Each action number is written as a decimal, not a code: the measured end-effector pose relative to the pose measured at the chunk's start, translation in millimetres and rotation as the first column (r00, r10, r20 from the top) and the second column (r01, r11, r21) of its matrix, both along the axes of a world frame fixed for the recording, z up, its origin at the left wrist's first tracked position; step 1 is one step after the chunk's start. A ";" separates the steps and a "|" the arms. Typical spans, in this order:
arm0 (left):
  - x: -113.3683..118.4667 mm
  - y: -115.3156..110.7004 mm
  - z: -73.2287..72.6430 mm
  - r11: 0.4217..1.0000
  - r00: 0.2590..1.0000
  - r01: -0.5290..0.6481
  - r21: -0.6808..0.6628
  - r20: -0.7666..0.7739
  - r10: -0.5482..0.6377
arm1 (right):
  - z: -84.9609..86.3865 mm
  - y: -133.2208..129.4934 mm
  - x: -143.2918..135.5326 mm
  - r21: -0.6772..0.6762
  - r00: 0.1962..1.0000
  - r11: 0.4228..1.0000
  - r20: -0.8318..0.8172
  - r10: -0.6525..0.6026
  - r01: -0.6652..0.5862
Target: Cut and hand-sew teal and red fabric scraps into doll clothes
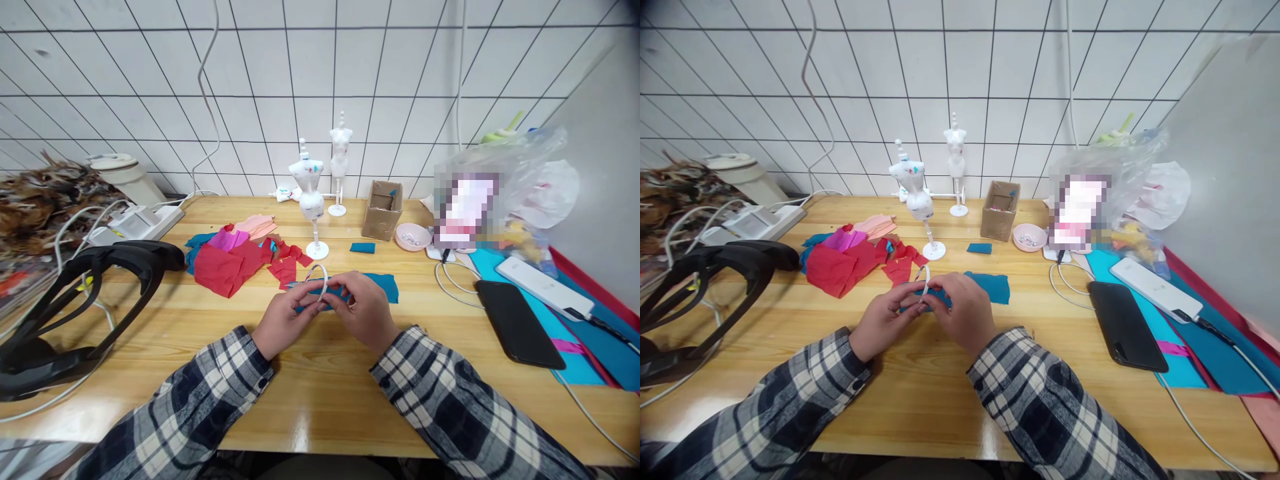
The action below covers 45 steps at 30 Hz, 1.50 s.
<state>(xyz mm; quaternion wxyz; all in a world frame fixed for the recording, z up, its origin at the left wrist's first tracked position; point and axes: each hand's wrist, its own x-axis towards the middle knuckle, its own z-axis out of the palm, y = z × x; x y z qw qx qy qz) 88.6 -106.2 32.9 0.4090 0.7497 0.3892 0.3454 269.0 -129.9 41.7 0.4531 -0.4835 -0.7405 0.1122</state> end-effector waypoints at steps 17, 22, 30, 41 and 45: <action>-2.1 2.0 -5.2 0.992 0.989 -0.030 0.120 -0.139 0.047 | -8.1 2.5 -1.5 -0.109 0.999 0.994 -0.048 -0.020 0.015; -0.7 2.1 -6.2 0.993 0.993 -0.069 0.091 -0.090 0.078 | -9.6 2.7 -1.6 -0.009 1.000 1.000 -0.015 0.002 -0.002; 0.2 1.2 -3.5 0.993 0.984 -0.044 0.110 -0.168 0.062 | -9.8 4.6 -2.4 -0.113 0.997 0.994 -0.081 0.006 -0.015; -3.2 3.5 -3.1 0.985 0.978 -0.057 0.164 -0.189 0.088 | -7.7 4.3 -2.6 -0.144 0.992 0.989 -0.128 0.011 -0.029; -3.0 3.1 -2.1 0.984 0.977 -0.038 0.172 -0.201 0.073 | -9.5 5.3 -1.1 -0.165 0.994 0.985 -0.111 0.024 -0.043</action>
